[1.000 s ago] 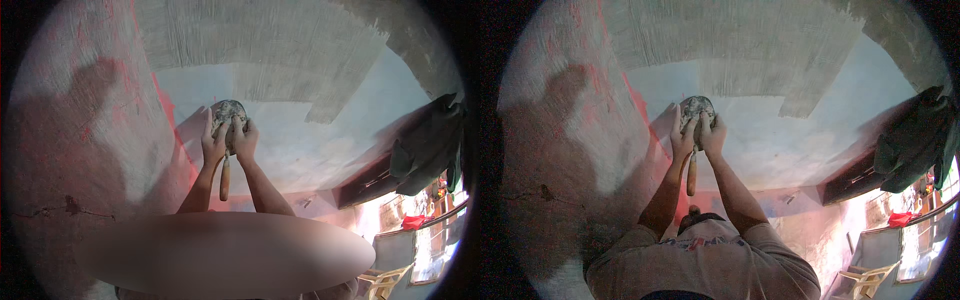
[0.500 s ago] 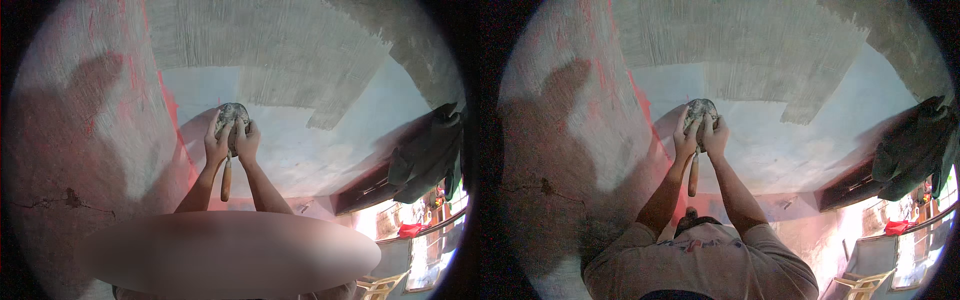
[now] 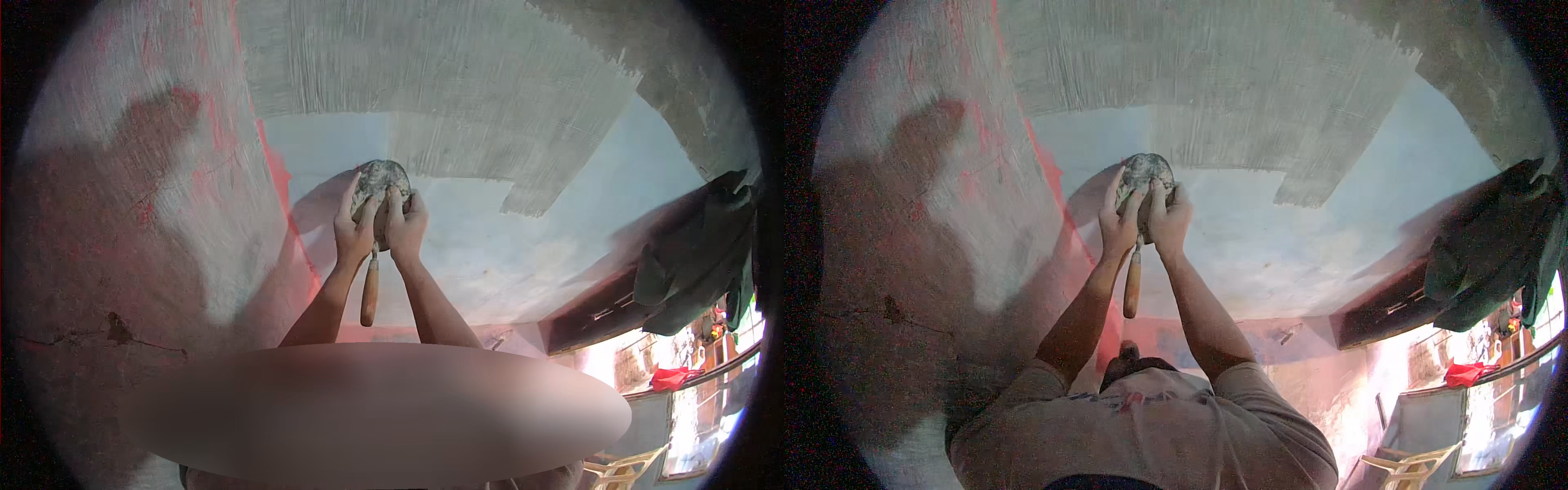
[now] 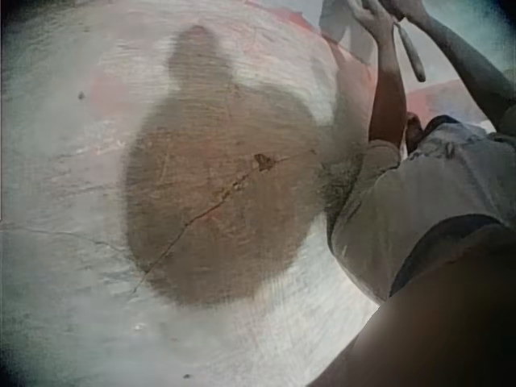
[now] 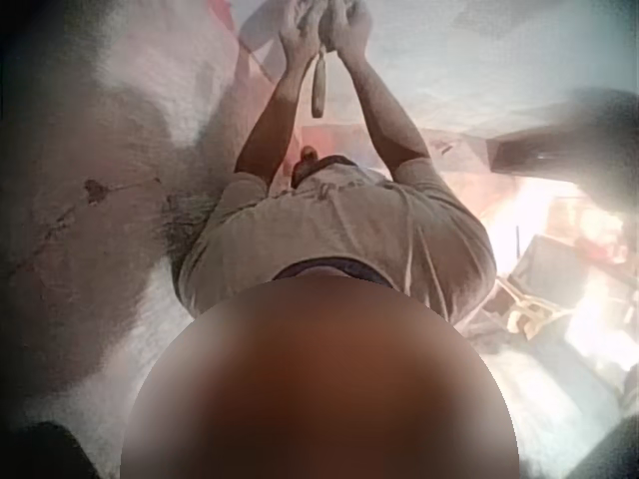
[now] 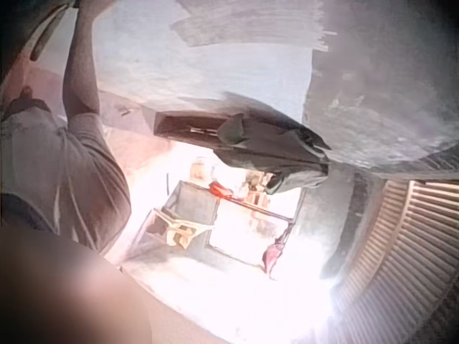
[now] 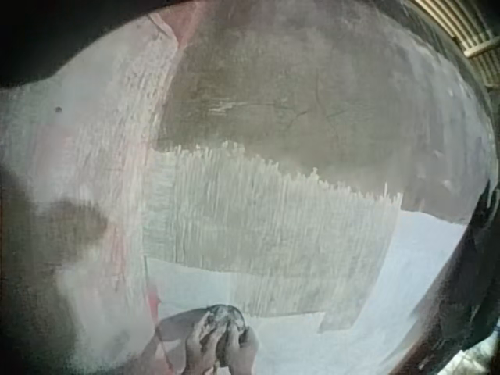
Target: The person plasters and smooths a wall with a trowel, applying mortar to the surface.
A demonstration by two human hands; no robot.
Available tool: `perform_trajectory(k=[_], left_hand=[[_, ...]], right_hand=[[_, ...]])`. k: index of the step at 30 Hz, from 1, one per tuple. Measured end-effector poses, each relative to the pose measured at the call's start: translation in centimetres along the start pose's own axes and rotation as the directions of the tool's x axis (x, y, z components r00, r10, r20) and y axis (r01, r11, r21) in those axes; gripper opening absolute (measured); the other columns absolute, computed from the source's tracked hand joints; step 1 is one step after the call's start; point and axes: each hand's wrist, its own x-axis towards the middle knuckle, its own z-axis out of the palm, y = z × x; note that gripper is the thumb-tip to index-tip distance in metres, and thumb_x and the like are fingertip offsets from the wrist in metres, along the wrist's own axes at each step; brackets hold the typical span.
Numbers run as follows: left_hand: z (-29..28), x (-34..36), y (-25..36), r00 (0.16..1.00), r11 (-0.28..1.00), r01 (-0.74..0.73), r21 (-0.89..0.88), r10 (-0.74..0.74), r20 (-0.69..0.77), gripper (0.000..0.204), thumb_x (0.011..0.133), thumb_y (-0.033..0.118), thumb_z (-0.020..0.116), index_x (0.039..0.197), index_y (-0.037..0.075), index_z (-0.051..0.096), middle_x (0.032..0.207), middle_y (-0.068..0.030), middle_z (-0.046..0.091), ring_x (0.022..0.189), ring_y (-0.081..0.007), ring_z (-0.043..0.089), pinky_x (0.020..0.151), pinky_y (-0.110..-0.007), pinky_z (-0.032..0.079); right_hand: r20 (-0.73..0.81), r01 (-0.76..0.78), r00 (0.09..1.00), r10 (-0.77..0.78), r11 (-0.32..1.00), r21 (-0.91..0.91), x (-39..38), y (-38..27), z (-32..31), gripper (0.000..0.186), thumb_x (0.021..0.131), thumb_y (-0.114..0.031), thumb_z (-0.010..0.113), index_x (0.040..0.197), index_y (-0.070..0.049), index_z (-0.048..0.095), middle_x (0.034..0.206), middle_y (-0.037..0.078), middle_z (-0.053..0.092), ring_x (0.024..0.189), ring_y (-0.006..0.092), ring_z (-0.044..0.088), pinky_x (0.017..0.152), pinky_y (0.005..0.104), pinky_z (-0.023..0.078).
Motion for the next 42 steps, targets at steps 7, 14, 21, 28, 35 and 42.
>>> perform_trajectory(k=[7, 14, 21, 28, 35, 42], left_hand=[[-0.3, -0.3, -0.7, 0.999, 0.994, 0.040, 0.100, -0.039, -0.011, 0.052, 0.098, 0.011, 0.065, 0.146, -0.003, 0.052, 0.139, -0.0206, 0.061, 0.127, -0.0268, 0.060, 0.108, -0.038, 0.047], [-0.3, 0.0, -0.4, 0.999, 0.993, 0.045, 0.108, -0.043, -0.020, 0.053, 0.096, 0.009, 0.067, 0.146, -0.004, 0.053, 0.134, -0.0192, 0.065, 0.123, -0.0236, 0.063, 0.107, -0.037, 0.048], [0.0, -0.3, 0.4, 0.999, 0.996, -0.006, 0.084, 0.009, -0.042, 0.052, 0.097, 0.009, 0.065, 0.146, -0.004, 0.052, 0.132, -0.0174, 0.066, 0.120, -0.0216, 0.064, 0.105, -0.035, 0.049], [-0.4, -0.1, -0.1, 0.999, 0.996, 0.021, 0.082, -0.018, -0.028, 0.052, 0.097, 0.010, 0.066, 0.146, -0.004, 0.052, 0.132, -0.0174, 0.066, 0.119, -0.0223, 0.065, 0.104, -0.035, 0.050], [-0.3, 0.1, 0.2, 1.000, 0.996, 0.023, 0.091, -0.022, -0.008, 0.051, 0.097, 0.006, 0.064, 0.145, -0.004, 0.053, 0.135, -0.0177, 0.065, 0.123, -0.0230, 0.063, 0.107, -0.036, 0.048], [-0.5, 0.0, 0.5, 0.998, 0.991, 0.068, 0.116, -0.067, -0.008, 0.053, 0.096, 0.006, 0.065, 0.146, -0.005, 0.051, 0.138, -0.0184, 0.064, 0.125, -0.0229, 0.062, 0.109, -0.036, 0.047]], right_hand=[[-0.042, -0.061, 0.998, 0.056, 0.990, -0.127, -0.3, 0.1, 0.1, 0.028, 0.099, -0.022, 0.068, 0.089, 0.004, 0.063, 0.075, 0.013, 0.066, 0.072, 0.0148, 0.058, 0.067, 0.0348, 0.049], [-0.043, -0.074, 0.996, 0.072, 0.996, -0.057, -0.4, 1.0, 0.5, 0.024, 0.100, -0.018, 0.068, 0.092, 0.004, 0.064, 0.079, 0.007, 0.067, 0.076, 0.0088, 0.056, 0.067, 0.0298, 0.048], [-0.053, -0.047, 0.998, 0.044, 0.997, -0.062, -0.4, 1.6, 0.3, 0.028, 0.099, -0.022, 0.068, 0.089, 0.004, 0.062, 0.076, 0.016, 0.067, 0.070, 0.0186, 0.060, 0.065, 0.0355, 0.050], [-0.060, -0.018, 0.998, 0.007, 0.983, -0.184, -0.4, 1.2, 0.4, 0.033, 0.098, -0.024, 0.069, 0.083, 0.003, 0.058, 0.071, 0.018, 0.062, 0.066, 0.0191, 0.056, 0.062, 0.0383, 0.047], [-0.048, -0.013, 0.999, 0.009, 0.997, -0.075, -0.4, 1.0, 0.5, 0.032, 0.100, -0.022, 0.068, 0.083, 0.003, 0.059, 0.070, 0.013, 0.062, 0.067, 0.0151, 0.055, 0.062, 0.0358, 0.047], [-0.075, 0.047, 0.996, -0.057, 0.991, -0.125, -0.7, 0.2, 0.5, 0.027, 0.100, -0.020, 0.069, 0.087, 0.003, 0.063, 0.074, 0.004, 0.063, 0.072, 0.0084, 0.053, 0.062, 0.0295, 0.045]])
